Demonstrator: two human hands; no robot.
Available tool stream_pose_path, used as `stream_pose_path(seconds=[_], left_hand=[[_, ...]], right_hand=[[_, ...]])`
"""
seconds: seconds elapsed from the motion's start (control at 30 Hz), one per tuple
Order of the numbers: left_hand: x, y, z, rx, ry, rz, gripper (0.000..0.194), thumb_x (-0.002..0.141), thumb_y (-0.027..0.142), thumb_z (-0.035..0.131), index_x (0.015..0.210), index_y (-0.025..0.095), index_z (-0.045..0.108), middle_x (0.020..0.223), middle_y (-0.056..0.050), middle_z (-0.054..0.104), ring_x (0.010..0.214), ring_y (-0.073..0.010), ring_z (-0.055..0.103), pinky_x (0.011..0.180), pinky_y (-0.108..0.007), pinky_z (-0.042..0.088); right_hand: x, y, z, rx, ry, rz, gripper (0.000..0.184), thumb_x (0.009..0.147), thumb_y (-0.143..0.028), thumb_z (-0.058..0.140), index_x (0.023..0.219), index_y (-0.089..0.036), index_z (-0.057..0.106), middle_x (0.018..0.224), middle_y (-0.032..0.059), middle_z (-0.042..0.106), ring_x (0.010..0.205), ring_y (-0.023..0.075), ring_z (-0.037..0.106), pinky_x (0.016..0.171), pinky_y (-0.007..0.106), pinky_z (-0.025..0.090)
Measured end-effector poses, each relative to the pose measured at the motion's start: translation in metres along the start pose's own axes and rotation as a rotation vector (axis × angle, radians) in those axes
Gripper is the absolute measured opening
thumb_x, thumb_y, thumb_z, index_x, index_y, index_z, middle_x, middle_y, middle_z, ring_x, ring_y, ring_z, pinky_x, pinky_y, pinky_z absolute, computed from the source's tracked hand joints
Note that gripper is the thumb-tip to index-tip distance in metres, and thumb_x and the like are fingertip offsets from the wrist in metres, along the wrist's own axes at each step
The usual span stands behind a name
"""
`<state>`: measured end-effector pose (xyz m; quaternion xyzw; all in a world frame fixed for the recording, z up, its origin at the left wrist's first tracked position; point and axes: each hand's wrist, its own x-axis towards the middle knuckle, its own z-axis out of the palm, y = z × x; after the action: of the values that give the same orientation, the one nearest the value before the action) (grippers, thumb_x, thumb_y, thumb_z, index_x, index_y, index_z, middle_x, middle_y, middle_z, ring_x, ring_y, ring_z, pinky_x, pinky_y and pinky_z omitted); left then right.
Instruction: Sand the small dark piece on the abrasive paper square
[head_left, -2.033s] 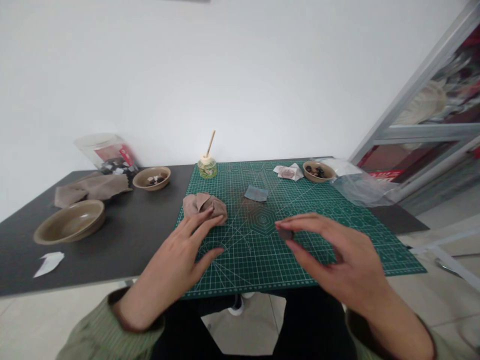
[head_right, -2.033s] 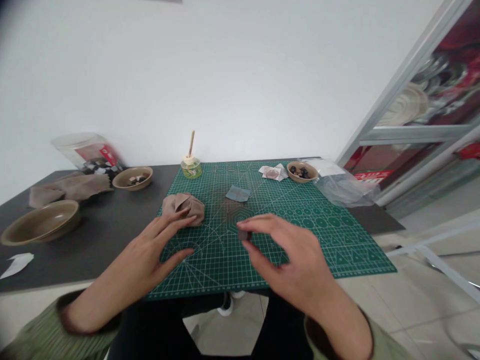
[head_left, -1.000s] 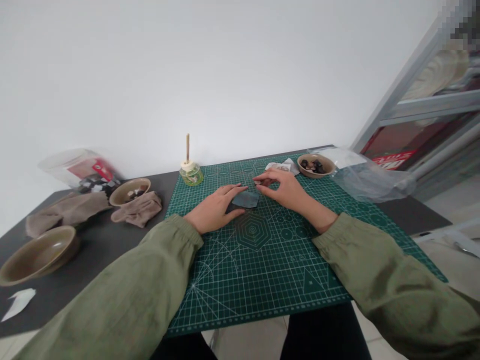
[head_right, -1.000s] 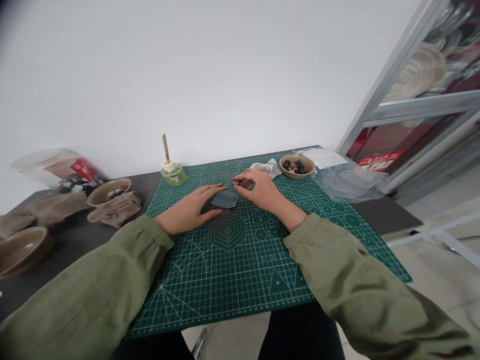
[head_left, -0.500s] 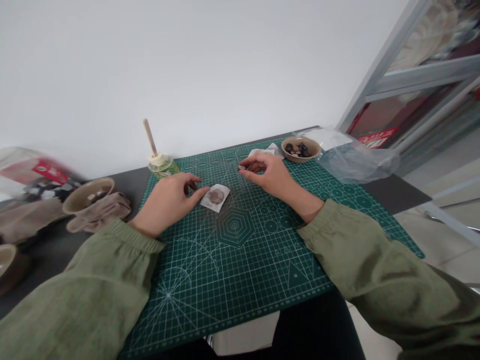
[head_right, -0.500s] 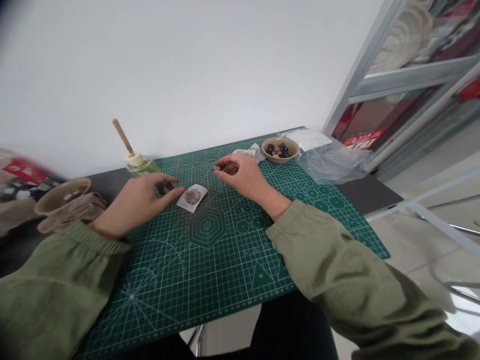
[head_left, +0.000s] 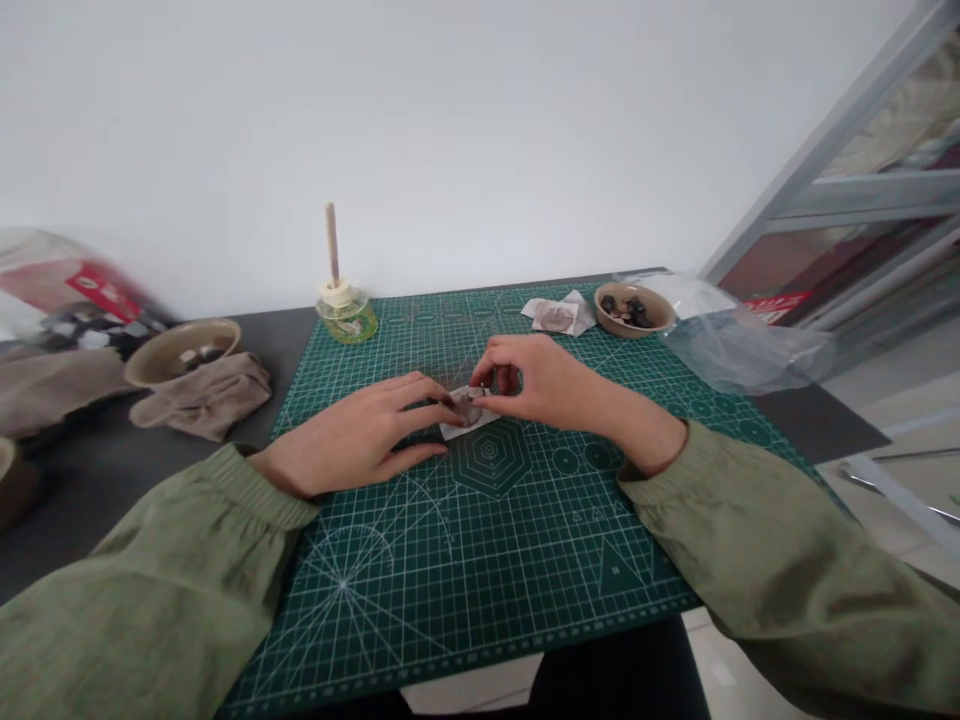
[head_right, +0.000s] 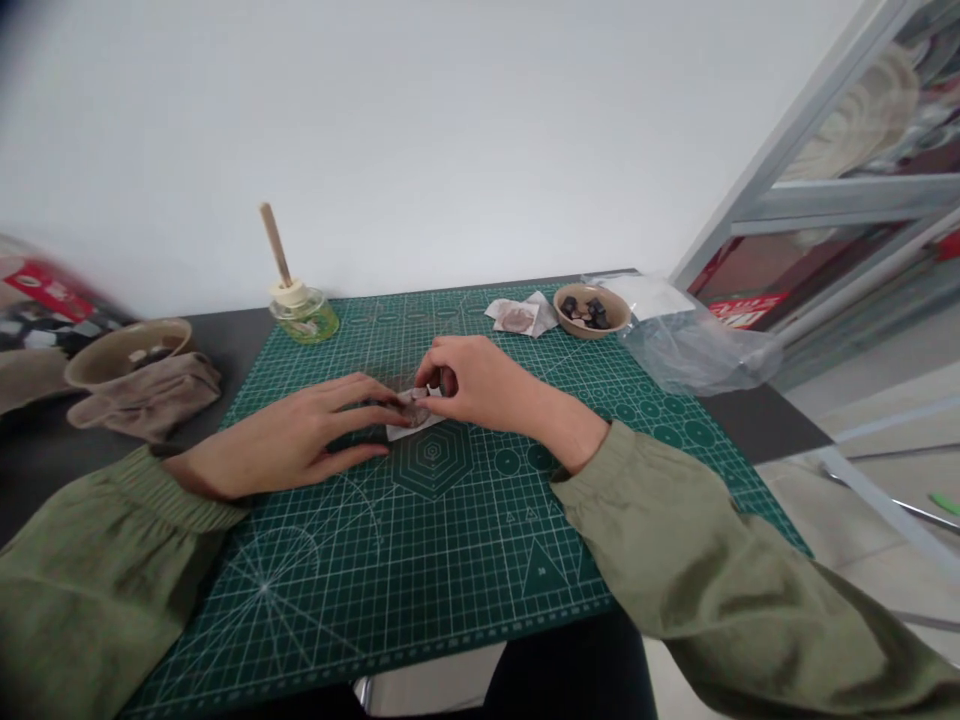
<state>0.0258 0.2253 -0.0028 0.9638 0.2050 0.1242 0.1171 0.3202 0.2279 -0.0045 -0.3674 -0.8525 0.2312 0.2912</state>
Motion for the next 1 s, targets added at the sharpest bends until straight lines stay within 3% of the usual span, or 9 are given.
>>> stream_pose_path(seconds=[0.23, 0.6, 0.73, 0.87, 1.0], left_hand=[[-0.007, -0.004, 0.013, -0.029, 0.065, -0.030, 0.039, 0.120, 0.032, 0.061, 0.154, 0.026, 0.078, 0.163, -0.012, 0.077, 0.153, -0.0351, 0.070, 0.136, -0.060, 0.055], [-0.013, 0.008, 0.016, -0.030, 0.109, -0.103, 0.045, 0.122, 0.036, 0.050, 0.155, 0.029, 0.079, 0.153, -0.014, 0.077, 0.144, -0.0405, 0.075, 0.119, -0.063, 0.069], [-0.016, 0.011, 0.018, -0.073, 0.127, -0.158, 0.044, 0.119, 0.038, 0.055, 0.156, 0.035, 0.078, 0.157, -0.011, 0.075, 0.141, -0.0432, 0.076, 0.120, -0.069, 0.067], [-0.018, 0.013, 0.019, -0.031, 0.120, -0.187, 0.046, 0.120, 0.045, 0.049, 0.155, 0.035, 0.077, 0.151, -0.010, 0.077, 0.135, -0.0419, 0.079, 0.121, -0.069, 0.067], [-0.019, 0.013, 0.022, -0.025, 0.132, -0.153, 0.048, 0.122, 0.046, 0.050, 0.165, 0.038, 0.069, 0.169, -0.006, 0.070, 0.147, -0.0416, 0.075, 0.129, -0.070, 0.061]], right_hand=[[0.001, 0.014, 0.023, -0.073, -0.021, -0.032, 0.011, 0.098, -0.019, 0.089, 0.107, -0.018, 0.082, 0.097, 0.0019, 0.075, 0.074, 0.0144, 0.061, 0.072, 0.030, 0.048], [-0.008, 0.004, 0.020, -0.152, 0.018, -0.041, 0.005, 0.103, -0.019, 0.080, 0.107, -0.017, 0.080, 0.097, 0.0015, 0.073, 0.068, 0.0122, 0.054, 0.065, 0.029, 0.045], [-0.007, 0.002, 0.020, -0.185, 0.015, -0.035, 0.006, 0.102, -0.019, 0.082, 0.108, -0.017, 0.082, 0.094, 0.0009, 0.072, 0.069, 0.0132, 0.056, 0.067, 0.031, 0.046], [-0.008, 0.000, 0.018, -0.198, -0.002, -0.012, 0.008, 0.103, -0.022, 0.081, 0.108, -0.017, 0.082, 0.093, 0.0010, 0.071, 0.071, 0.0147, 0.058, 0.071, 0.033, 0.048], [-0.009, -0.002, 0.016, -0.194, -0.010, 0.004, 0.009, 0.103, -0.023, 0.080, 0.108, -0.016, 0.083, 0.097, 0.0024, 0.073, 0.071, 0.0147, 0.057, 0.071, 0.034, 0.048]])
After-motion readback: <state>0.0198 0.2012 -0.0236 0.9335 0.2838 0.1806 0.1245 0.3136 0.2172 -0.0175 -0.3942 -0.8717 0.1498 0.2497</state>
